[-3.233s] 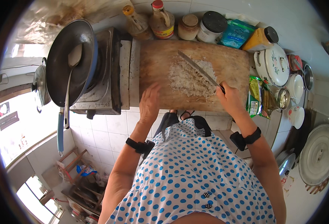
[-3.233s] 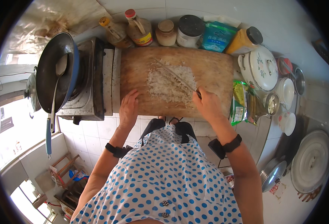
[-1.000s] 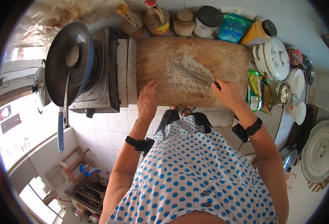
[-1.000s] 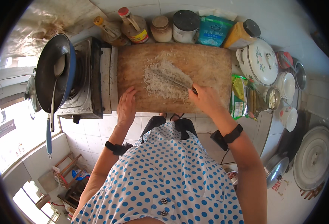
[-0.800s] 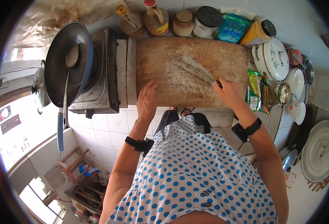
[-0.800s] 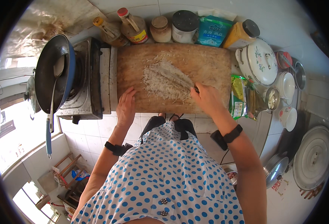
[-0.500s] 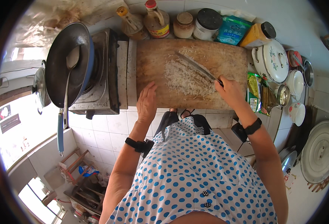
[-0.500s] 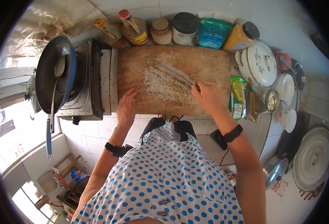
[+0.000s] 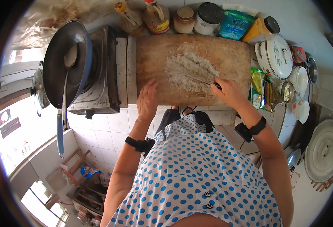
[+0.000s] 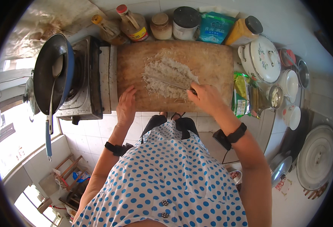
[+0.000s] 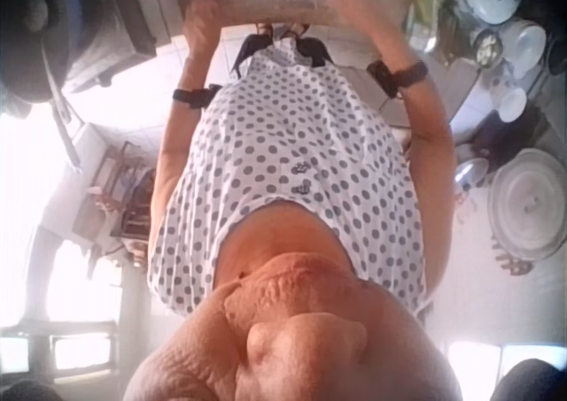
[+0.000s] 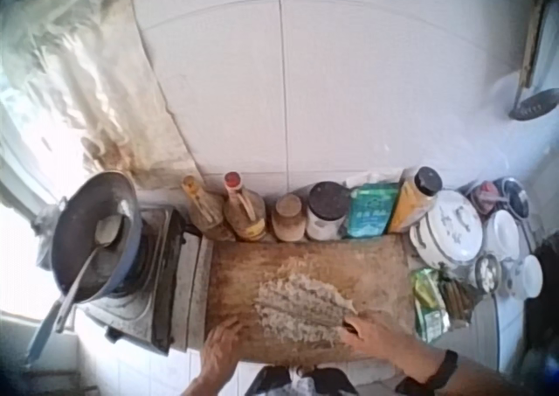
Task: The person places white food items from a red bowl onto a wooden board, chops them into small pieces using a cleaver, and transfers the chopped food into a metal bowl containing meat by hand and with the blade.
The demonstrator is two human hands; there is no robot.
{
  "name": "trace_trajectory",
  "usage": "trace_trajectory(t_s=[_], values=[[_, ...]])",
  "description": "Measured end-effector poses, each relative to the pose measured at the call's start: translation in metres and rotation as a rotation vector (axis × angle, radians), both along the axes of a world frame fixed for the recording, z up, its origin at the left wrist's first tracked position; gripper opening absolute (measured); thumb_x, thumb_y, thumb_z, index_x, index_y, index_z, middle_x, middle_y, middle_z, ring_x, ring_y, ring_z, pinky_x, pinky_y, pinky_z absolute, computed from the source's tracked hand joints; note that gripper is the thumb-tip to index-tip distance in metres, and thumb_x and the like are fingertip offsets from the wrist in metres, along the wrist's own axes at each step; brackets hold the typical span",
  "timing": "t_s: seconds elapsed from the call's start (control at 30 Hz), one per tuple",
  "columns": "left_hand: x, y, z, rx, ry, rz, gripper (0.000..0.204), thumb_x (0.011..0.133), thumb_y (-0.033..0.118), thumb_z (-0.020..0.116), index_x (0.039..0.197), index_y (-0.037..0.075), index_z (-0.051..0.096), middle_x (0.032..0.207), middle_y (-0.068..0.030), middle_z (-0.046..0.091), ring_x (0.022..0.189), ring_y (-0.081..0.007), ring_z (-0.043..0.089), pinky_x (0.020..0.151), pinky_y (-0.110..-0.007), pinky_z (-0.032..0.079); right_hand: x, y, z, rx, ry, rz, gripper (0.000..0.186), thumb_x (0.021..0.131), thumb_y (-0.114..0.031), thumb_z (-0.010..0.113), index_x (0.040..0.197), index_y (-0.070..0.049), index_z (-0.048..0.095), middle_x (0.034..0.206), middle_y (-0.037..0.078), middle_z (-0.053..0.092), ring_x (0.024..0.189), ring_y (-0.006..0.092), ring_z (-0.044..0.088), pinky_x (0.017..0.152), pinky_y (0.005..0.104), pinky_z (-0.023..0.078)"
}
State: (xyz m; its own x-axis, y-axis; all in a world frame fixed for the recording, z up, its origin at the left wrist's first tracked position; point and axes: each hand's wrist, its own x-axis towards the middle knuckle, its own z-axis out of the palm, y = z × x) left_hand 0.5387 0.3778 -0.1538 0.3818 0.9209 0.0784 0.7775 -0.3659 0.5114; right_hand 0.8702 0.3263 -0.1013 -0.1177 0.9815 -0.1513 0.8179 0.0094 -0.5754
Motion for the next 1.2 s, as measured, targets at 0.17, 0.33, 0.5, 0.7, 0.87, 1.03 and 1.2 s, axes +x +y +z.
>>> trace_trajectory(t_s=[0.17,0.33,0.5,0.7,0.87,1.03,1.2], values=[[0.0,-0.001,0.001,0.005,-0.016,0.0,0.028,0.094,0.002,0.051,0.119,0.005,0.063,0.132,-0.0114,0.061,0.116,-0.0354,0.059,0.096,-0.041,0.05,0.001,-0.006,-0.004,0.013,-0.038,-0.007,0.028,0.095,-0.03,0.063,0.091,-0.002,0.059,0.068,0.018,0.064,0.067,0.0393,0.063,0.059,0.0486,0.048],[-0.005,0.001,-0.003,-0.06,-0.014,0.009,0.028,0.094,0.002,0.052,0.12,0.006,0.062,0.133,-0.0116,0.061,0.117,-0.036,0.059,0.097,-0.042,0.05,0.001,-0.002,0.011,-0.01,0.018,0.021,0.028,0.094,-0.03,0.062,0.091,-0.002,0.061,0.07,0.019,0.065,0.067,0.0394,0.064,0.06,0.0483,0.048],[-0.011,0.004,-0.005,-0.066,-0.127,-0.002,0.03,0.094,0.001,0.053,0.122,0.008,0.061,0.133,-0.0119,0.061,0.119,-0.0367,0.058,0.098,-0.042,0.049,-0.002,-0.022,0.017,-0.129,0.013,0.086,0.027,0.095,-0.029,0.061,0.091,-0.002,0.061,0.071,0.019,0.065,0.067,0.0398,0.063,0.06,0.0473,0.048],[-0.008,0.004,0.001,-0.052,-0.108,-0.019,0.028,0.095,0.001,0.053,0.121,0.007,0.061,0.131,-0.0121,0.062,0.117,-0.0369,0.059,0.096,-0.042,0.05,0.002,-0.013,0.007,-0.186,0.023,0.054,0.027,0.094,-0.031,0.062,0.091,-0.004,0.062,0.072,0.019,0.066,0.071,0.0394,0.065,0.062,0.0486,0.049],[-0.008,0.004,0.0,-0.034,-0.103,-0.012,0.028,0.094,0.0,0.053,0.12,0.007,0.061,0.131,-0.0122,0.062,0.116,-0.0372,0.06,0.096,-0.042,0.05,0.006,-0.007,0.011,-0.032,-0.026,0.014,0.027,0.094,-0.031,0.063,0.091,-0.004,0.062,0.075,0.019,0.066,0.072,0.0399,0.065,0.063,0.0488,0.049],[-0.008,0.004,0.0,-0.024,-0.112,-0.011,0.028,0.095,0.001,0.052,0.12,0.006,0.061,0.131,-0.0125,0.062,0.116,-0.0377,0.06,0.095,-0.042,0.051,0.001,-0.008,0.006,-0.03,-0.095,-0.119,0.027,0.095,-0.03,0.061,0.092,-0.004,0.061,0.074,0.019,0.066,0.072,0.0402,0.065,0.062,0.0497,0.049],[-0.008,0.004,-0.001,-0.038,-0.114,-0.018,0.028,0.095,0.001,0.051,0.12,0.006,0.061,0.132,-0.0126,0.062,0.116,-0.0379,0.06,0.096,-0.042,0.05,0.0,-0.004,-0.003,-0.015,-0.053,-0.119,0.028,0.096,-0.03,0.06,0.093,-0.003,0.061,0.073,0.02,0.066,0.072,0.0407,0.065,0.062,0.0492,0.05]])
